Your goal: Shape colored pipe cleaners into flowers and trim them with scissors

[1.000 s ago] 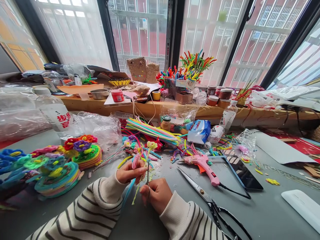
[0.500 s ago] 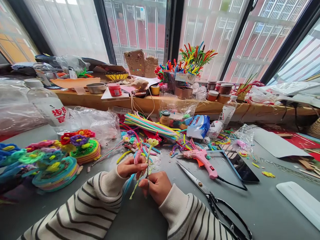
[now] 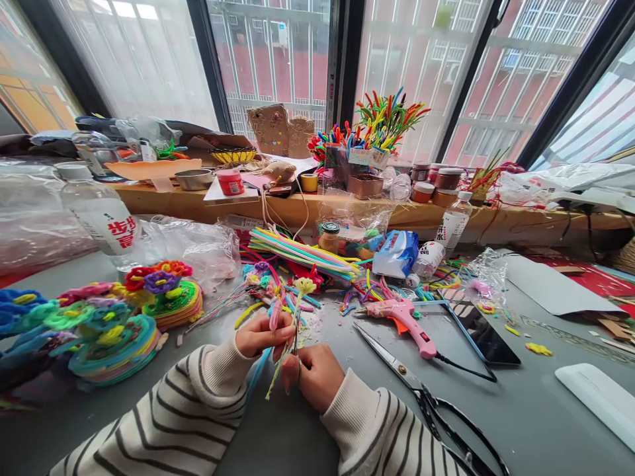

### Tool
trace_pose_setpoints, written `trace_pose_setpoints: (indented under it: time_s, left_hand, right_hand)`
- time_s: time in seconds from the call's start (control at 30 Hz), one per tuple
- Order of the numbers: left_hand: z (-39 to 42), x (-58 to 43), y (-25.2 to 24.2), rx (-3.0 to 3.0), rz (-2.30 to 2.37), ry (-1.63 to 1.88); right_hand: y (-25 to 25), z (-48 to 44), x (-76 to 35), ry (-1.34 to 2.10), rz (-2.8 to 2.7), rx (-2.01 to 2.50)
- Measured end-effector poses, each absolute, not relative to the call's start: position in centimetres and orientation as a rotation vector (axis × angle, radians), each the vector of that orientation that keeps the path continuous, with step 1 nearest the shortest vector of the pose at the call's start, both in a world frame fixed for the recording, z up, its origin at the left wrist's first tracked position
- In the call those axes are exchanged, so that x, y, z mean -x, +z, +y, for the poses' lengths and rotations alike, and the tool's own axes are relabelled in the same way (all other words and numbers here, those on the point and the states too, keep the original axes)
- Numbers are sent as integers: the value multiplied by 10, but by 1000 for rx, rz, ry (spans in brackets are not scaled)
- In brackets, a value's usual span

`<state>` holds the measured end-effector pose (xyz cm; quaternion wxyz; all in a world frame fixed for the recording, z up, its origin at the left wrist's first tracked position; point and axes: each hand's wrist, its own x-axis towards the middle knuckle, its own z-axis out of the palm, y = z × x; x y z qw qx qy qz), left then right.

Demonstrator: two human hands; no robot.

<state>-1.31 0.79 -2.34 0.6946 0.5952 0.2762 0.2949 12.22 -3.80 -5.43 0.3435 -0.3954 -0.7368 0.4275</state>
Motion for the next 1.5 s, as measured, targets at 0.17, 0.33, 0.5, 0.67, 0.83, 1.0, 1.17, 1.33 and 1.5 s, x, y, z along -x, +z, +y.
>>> trace_pose_setpoints:
  time_s: [0.17,0.33,0.5,0.67,0.83,1.0,1.17,1.33,1.5]
  left_hand:
    - [8,14,-21,-1386,625,638]
    - [9,14,-21,-1382,643,669]
    - [11,15,-23,-1368,623,681]
    - [8,15,-23,-1393,631,672]
    - [5,14,-23,-1407,679,683]
    - [6,12,-21,-1394,650,713]
    - [7,11,-20,-1381,637,747]
    - [7,13,-20,-1368,616,768]
    - [8,15,-20,-1347,587,743]
  right_hand:
    - [-56,-38,-123,1129,-1896,1047]
    - [-54,-39,-123,1168,-1795,1090]
    - [-53,-39,-123,1175,-1769,1142]
    - [-57,-38,-123,1123,-1872,1040]
    - [-56,-39,-124,1115,-1883,1027]
    - [-52,-40,-124,1081,-1772,1131]
    - [-54,-38,-125,1105,-1710,1079]
    - [-58,-37,-125,1177,-1757,975]
    - [-58,-37,-123,1159,-1779,976]
